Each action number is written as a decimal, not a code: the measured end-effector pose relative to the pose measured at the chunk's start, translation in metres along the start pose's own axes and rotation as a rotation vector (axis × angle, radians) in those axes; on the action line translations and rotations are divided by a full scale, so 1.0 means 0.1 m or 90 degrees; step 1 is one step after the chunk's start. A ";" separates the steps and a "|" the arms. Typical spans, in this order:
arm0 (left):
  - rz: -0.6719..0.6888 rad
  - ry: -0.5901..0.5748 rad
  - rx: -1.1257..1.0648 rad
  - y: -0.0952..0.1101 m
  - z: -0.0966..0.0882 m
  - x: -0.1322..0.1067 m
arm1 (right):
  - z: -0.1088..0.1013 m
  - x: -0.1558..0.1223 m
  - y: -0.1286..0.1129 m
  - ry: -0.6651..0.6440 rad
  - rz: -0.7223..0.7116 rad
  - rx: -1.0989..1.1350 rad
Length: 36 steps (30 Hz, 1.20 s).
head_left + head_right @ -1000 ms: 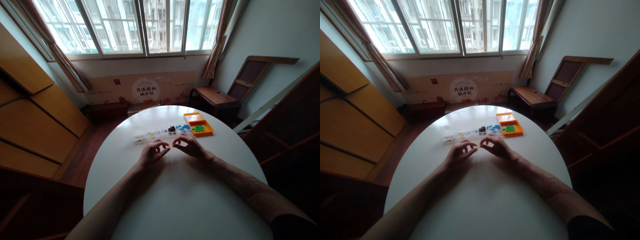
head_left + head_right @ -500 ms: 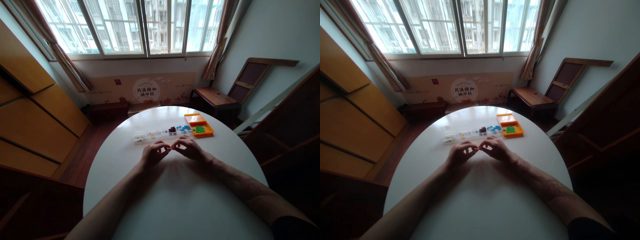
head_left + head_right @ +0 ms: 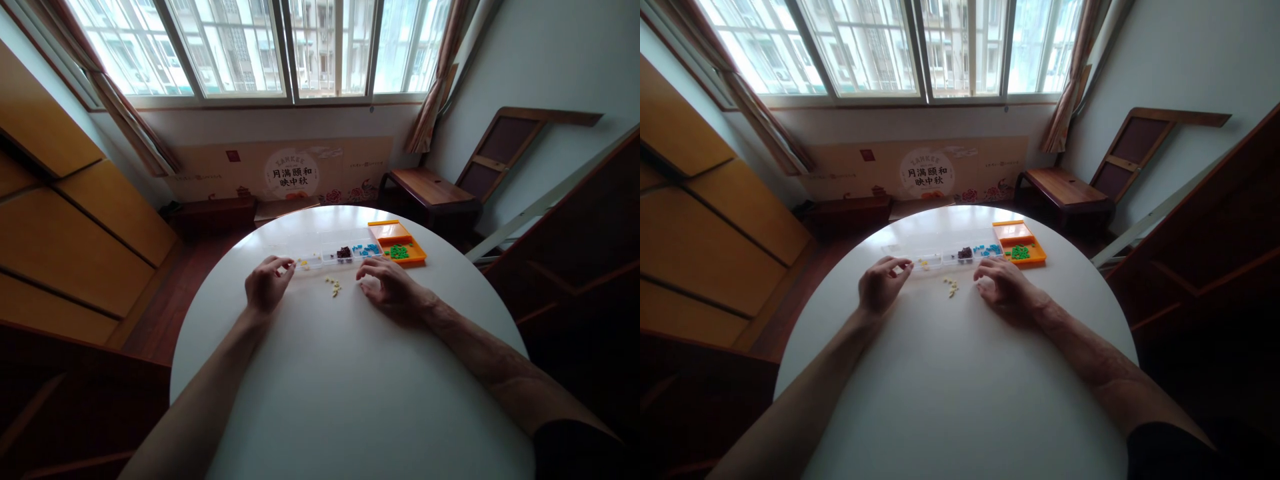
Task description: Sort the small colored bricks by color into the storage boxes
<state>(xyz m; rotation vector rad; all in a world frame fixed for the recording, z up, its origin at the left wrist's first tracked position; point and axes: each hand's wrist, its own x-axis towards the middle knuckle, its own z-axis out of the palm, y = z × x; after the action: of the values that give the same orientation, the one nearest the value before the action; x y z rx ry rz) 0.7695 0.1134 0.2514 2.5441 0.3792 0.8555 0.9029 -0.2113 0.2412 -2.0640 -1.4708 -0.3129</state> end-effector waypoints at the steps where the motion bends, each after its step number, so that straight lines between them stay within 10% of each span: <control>1: -0.024 0.004 0.013 -0.05 -0.01 0.02 | -0.02 0.00 -0.03 0.001 0.005 0.006; 16: -0.035 0.002 -0.021 -0.01 0.00 0.01 | 0.10 0.04 0.10 0.012 -0.024 0.052; 25: 0.164 -0.263 -0.323 0.38 0.26 -0.28 | 0.26 0.06 -0.07 0.060 -0.041 0.132; 36: 0.087 -0.316 -0.429 0.65 0.29 -0.33 | 0.25 0.09 -0.16 0.093 -0.085 0.167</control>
<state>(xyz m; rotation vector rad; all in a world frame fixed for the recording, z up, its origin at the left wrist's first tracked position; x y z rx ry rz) 0.7699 0.0347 0.2447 2.0470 -0.2124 0.2872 0.8876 -0.1864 0.2305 -1.7052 -1.4787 -0.2997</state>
